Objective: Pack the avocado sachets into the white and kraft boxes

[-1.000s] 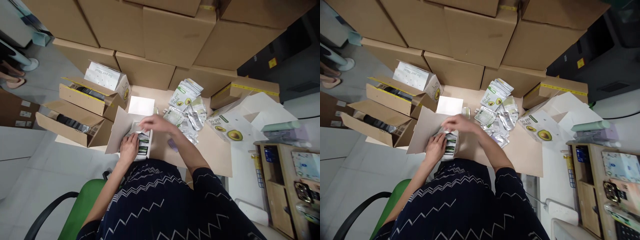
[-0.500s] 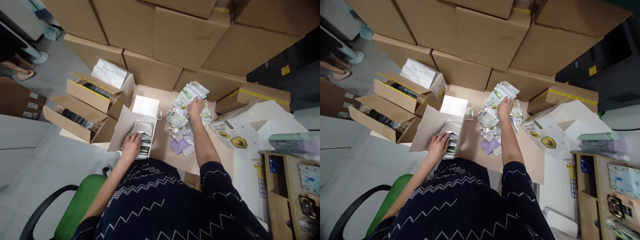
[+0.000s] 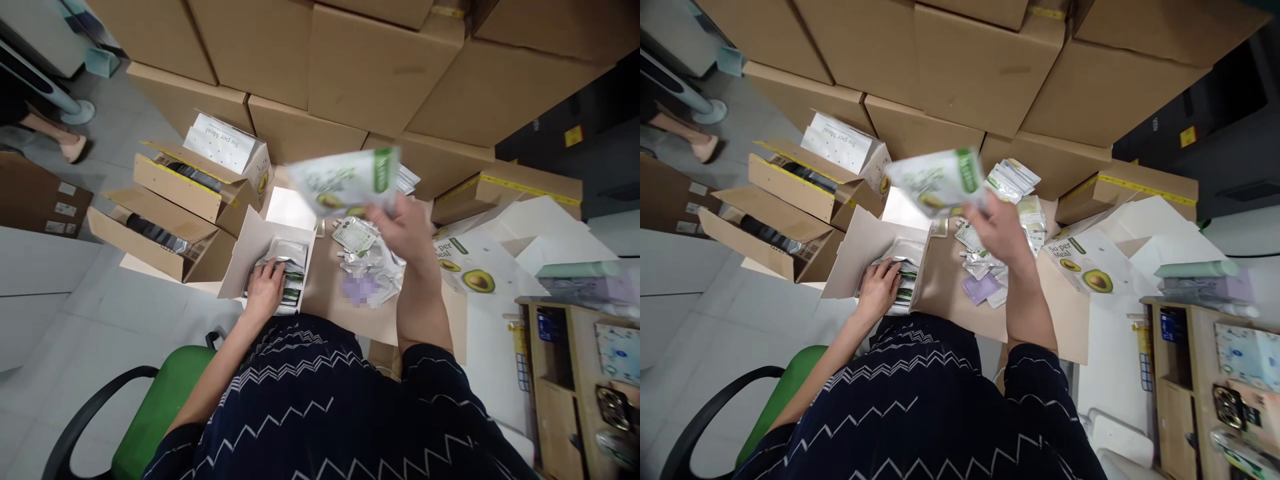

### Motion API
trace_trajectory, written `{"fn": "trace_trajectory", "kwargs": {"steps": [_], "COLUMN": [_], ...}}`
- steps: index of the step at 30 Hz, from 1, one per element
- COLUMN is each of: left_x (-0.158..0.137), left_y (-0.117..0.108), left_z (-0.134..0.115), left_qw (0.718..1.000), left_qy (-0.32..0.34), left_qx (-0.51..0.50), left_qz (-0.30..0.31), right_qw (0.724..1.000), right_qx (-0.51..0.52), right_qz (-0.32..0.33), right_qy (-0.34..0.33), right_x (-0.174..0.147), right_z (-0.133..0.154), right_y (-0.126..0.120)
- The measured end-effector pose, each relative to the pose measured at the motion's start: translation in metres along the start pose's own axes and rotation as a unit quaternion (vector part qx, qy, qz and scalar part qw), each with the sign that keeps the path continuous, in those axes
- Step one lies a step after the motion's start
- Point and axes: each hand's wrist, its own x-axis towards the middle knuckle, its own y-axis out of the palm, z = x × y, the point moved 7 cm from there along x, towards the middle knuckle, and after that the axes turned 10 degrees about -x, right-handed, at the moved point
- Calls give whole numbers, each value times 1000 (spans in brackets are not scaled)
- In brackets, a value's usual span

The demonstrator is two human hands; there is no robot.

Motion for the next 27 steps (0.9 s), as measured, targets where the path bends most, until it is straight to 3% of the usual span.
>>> {"fn": "trace_trajectory", "kwargs": {"steps": [2,5,8,10,14,17,19,22,25,27], "left_x": [0,0,1,4,10,14,15,16,17,16], "left_y": [1,3,4,4,2,-1,-1,1,3,4], "left_z": [1,1,2,2,2,0,-1,-2,-2,-2], "left_qw": [1000,1000,1000,1000,999,999,999,1000,1000,1000], "left_qy": [-1,2,11,13,11,8,11,14,12,10], "left_qx": [-9,-21,-20,-15,-12,-16,-13,-3,3,4], "left_qz": [-5,-11,-19,-23,-31,-35,-32,-23,-15,-10], "right_qw": [995,963,918,904,911,950,981,995,948,912], "right_qx": [-19,-142,-237,-258,-245,-105,7,66,-13,-85], "right_qz": [79,198,276,304,308,257,151,-61,-178,-162], "right_qy": [-63,-117,-156,-156,-126,-141,-117,46,263,368], "right_x": [-10,-17,-15,-11,-1,9,24,43,40,33], "right_z": [45,88,108,111,103,92,67,-23,-130,-182], "right_y": [17,66,118,146,172,162,138,95,71,69]}}
